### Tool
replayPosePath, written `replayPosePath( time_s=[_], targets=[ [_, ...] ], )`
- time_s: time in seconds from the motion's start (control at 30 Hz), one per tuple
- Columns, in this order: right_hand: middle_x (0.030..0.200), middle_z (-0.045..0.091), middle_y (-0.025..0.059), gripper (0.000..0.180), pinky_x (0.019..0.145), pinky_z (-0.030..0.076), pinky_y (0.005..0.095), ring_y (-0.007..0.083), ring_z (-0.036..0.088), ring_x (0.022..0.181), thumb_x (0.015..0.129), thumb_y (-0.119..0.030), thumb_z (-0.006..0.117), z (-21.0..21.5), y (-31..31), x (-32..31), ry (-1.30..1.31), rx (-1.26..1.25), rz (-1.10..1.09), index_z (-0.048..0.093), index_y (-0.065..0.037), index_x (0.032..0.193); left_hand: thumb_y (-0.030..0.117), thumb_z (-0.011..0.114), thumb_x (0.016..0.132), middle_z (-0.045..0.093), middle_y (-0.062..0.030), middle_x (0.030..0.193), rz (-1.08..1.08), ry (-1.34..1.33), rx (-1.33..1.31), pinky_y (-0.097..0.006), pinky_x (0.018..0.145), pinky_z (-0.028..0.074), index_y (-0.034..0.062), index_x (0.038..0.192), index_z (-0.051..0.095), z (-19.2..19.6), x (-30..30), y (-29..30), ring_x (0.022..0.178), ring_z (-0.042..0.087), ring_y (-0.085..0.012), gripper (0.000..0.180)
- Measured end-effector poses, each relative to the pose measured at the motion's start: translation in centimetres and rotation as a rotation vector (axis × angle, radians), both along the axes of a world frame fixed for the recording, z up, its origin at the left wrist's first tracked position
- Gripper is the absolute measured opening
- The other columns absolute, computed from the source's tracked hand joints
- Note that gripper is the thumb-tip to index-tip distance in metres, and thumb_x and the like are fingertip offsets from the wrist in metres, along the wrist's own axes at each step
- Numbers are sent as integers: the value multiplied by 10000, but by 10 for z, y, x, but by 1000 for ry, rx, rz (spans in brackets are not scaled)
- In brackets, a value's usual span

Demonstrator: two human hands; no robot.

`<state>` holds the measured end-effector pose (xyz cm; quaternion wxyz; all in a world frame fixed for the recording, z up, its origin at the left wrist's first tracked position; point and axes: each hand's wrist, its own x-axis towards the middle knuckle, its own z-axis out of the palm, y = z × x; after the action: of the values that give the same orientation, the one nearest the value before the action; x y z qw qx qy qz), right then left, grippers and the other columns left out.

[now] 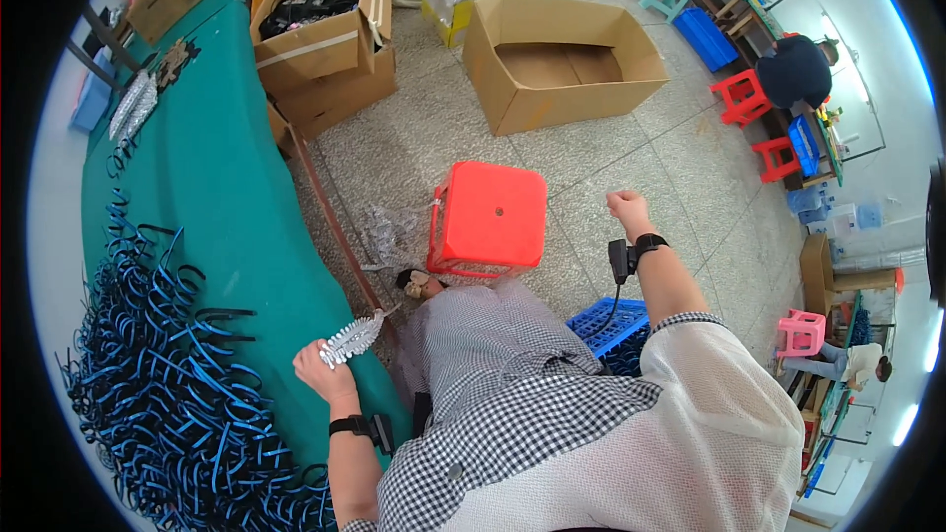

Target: The recorder is assembling decorative shoe components, specifically attaching a rhinestone strip to a black flexible band.

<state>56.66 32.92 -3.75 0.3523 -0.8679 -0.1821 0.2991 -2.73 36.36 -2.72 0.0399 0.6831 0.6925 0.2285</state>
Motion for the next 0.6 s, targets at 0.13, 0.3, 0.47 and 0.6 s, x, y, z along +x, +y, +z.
replayPosePath(
  time_s=[0.13, 0.3, 0.47, 0.6],
  targets=[
    [717, 621, 56, 337, 628, 445, 288, 137, 564, 650, 737, -321, 643, -17, -13, -14, -18, -47, 8, 649, 14, 782, 135, 486, 833, 566, -123, 828, -2, 9, 9, -408, 771, 361, 21, 811, 564, 0, 1, 2, 879, 471, -314, 140],
    [670, 611, 62, 284, 601, 454, 301, 145, 564, 623, 707, -291, 663, -33, -31, -24, -61, -183, 142, 657, -10, 741, 124, 486, 827, 565, -129, 833, 34, -70, 9, -404, 782, 361, 11, 831, 565, -1, -2, 1, 893, 474, -309, 138],
    [757, 649, 153, 262, 647, 493, 350, 288, 630, 711, 737, -258, 562, -73, -52, 1, -346, -292, 329, 665, -19, 755, 134, 499, 776, 542, -112, 812, 39, -155, 63, -396, 795, 351, 37, 803, 536, -6, 0, 4, 884, 470, -295, 107],
    [768, 652, 92, 156, 690, 482, 308, 194, 614, 730, 648, -73, 641, -55, -41, -8, -413, -478, 487, 671, -59, 800, 127, 495, 774, 533, -121, 816, 37, -168, 88, -400, 796, 348, 34, 797, 530, -7, -6, -3, 886, 466, -298, 101]
  ],
)
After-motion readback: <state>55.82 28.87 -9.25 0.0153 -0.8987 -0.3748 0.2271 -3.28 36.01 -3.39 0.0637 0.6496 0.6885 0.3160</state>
